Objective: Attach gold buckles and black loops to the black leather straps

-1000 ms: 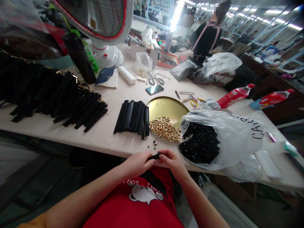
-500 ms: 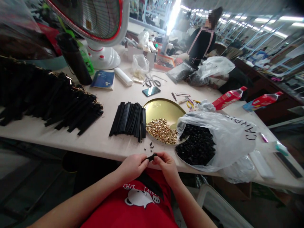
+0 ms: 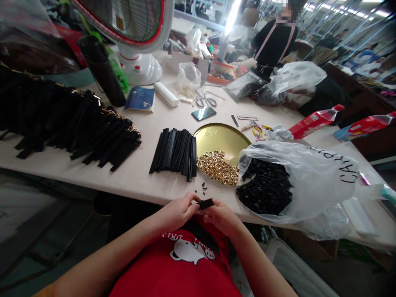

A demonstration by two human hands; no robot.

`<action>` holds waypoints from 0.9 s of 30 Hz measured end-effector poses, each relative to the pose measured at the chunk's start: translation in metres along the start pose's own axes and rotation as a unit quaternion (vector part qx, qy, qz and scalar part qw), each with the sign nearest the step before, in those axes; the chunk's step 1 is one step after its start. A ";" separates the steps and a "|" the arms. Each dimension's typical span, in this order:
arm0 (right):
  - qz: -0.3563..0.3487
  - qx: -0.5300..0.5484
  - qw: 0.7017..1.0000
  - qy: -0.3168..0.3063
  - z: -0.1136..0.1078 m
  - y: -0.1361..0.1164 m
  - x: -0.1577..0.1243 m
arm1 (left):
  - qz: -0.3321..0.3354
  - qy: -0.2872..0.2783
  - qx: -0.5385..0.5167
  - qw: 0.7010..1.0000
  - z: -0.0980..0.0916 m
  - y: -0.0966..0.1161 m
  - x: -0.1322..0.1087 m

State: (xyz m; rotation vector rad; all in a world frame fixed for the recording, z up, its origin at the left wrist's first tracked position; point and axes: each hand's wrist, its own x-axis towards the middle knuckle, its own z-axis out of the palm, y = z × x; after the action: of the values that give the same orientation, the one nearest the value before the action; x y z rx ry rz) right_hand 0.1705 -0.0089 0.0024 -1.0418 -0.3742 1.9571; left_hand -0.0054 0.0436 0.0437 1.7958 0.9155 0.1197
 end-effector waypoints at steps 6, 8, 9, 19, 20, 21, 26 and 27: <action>-0.005 -0.033 0.999 0.007 0.003 -0.003 0.002 | -0.016 -0.009 0.042 0.999 0.001 0.001 0.000; 0.006 -0.050 0.999 0.006 0.002 -0.004 0.004 | -0.019 -0.015 0.057 0.998 0.002 0.002 0.001; 0.013 -0.058 0.998 0.006 0.001 -0.004 0.005 | -0.018 -0.020 0.061 0.998 0.002 0.003 0.002; 0.061 -0.024 0.997 -0.036 -0.007 0.003 0.011 | 0.003 -0.034 0.052 0.998 -0.003 0.006 0.005; 0.057 -0.018 0.997 -0.039 -0.006 0.003 0.011 | 0.006 -0.039 0.047 0.998 -0.003 0.006 0.005; 0.054 -0.019 0.998 -0.042 -0.004 0.003 0.011 | 0.008 -0.043 0.043 0.998 -0.003 0.007 0.006; 0.050 -0.094 0.993 -0.050 -0.003 0.008 0.014 | -0.005 -0.025 0.040 0.999 0.007 0.005 0.013; 0.045 -0.118 0.991 -0.044 -0.006 0.007 0.016 | -0.012 -0.016 0.031 0.999 0.009 0.003 0.015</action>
State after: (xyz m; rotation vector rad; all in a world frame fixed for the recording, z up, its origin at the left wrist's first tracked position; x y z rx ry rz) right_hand 0.1669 -0.0009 -0.0135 -1.1409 -0.6293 2.0799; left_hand 0.0114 0.0463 0.0375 1.8380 0.9274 0.0483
